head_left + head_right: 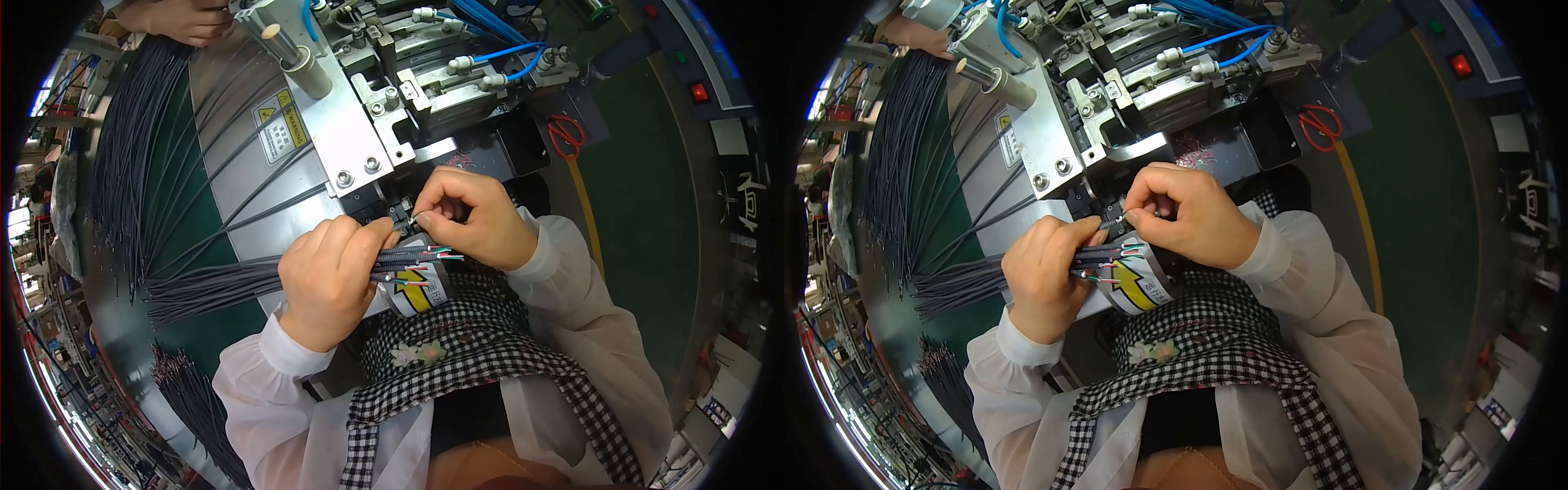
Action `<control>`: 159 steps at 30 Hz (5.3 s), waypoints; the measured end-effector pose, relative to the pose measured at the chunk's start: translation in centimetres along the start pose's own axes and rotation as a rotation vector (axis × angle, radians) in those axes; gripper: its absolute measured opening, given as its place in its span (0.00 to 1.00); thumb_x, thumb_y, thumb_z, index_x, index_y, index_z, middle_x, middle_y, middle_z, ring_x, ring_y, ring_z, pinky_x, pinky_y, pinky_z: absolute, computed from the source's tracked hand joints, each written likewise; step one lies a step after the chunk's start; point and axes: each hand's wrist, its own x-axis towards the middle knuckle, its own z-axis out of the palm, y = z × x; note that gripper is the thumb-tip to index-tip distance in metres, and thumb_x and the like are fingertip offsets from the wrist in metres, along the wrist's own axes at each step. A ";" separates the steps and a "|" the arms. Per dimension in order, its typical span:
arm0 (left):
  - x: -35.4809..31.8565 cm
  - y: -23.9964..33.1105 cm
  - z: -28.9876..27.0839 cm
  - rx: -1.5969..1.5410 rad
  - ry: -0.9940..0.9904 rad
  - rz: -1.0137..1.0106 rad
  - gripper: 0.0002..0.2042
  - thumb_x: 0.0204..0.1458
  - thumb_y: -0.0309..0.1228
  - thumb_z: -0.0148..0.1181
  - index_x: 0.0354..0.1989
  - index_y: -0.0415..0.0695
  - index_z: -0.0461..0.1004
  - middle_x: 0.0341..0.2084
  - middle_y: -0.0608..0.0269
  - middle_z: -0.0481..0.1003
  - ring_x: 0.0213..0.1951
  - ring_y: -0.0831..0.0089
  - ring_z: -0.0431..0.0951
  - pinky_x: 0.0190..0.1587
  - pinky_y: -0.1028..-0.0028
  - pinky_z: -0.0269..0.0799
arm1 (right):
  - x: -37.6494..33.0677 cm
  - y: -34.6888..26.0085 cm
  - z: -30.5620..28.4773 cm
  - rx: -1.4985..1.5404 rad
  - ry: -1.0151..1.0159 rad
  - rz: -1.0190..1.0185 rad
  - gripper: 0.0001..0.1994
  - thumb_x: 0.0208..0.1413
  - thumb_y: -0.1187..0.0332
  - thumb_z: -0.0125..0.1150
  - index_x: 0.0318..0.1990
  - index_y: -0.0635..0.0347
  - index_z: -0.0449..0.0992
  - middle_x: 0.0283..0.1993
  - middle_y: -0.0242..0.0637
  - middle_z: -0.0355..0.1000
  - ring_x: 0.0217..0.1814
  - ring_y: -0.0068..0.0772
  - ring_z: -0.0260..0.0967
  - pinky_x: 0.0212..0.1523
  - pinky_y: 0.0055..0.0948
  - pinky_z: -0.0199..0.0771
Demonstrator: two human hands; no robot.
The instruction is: Assembling and terminating wires using an industrial machine and hand tools.
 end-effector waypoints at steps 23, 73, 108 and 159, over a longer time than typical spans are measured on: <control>1.0 -0.1 1.1 0.105 -0.029 -0.002 0.09 0.40 0.23 0.66 0.29 0.43 0.72 0.18 0.62 0.68 0.20 0.63 0.69 0.23 0.67 0.63 | 0.4 1.0 0.8 -0.272 0.133 -0.049 0.03 0.53 0.78 0.57 0.31 0.64 0.70 0.26 0.27 0.63 0.24 0.12 0.56 0.23 0.17 0.56; -1.9 -3.0 -0.8 0.180 0.055 0.132 0.19 0.37 0.25 0.61 0.43 0.47 0.79 0.23 0.66 0.68 0.23 0.71 0.69 0.24 0.73 0.62 | -0.4 0.0 1.4 -0.158 0.180 -0.254 0.06 0.51 0.78 0.61 0.37 0.62 0.75 0.32 0.30 0.71 0.29 0.18 0.65 0.32 0.16 0.64; -0.4 0.4 -0.7 -0.236 -0.049 -0.214 0.06 0.45 0.22 0.64 0.29 0.42 0.73 0.19 0.60 0.72 0.20 0.61 0.73 0.24 0.69 0.66 | -0.8 -0.1 1.0 0.030 0.140 -0.178 0.05 0.52 0.80 0.58 0.36 0.66 0.74 0.36 0.34 0.71 0.34 0.18 0.66 0.34 0.18 0.66; 1.1 0.5 0.2 0.096 -0.127 -0.035 0.11 0.34 0.21 0.64 0.26 0.44 0.68 0.17 0.62 0.68 0.20 0.63 0.71 0.24 0.68 0.65 | 0.5 1.7 1.6 0.326 0.201 0.302 0.04 0.53 0.76 0.60 0.37 0.63 0.73 0.27 0.22 0.66 0.26 0.08 0.60 0.26 0.12 0.57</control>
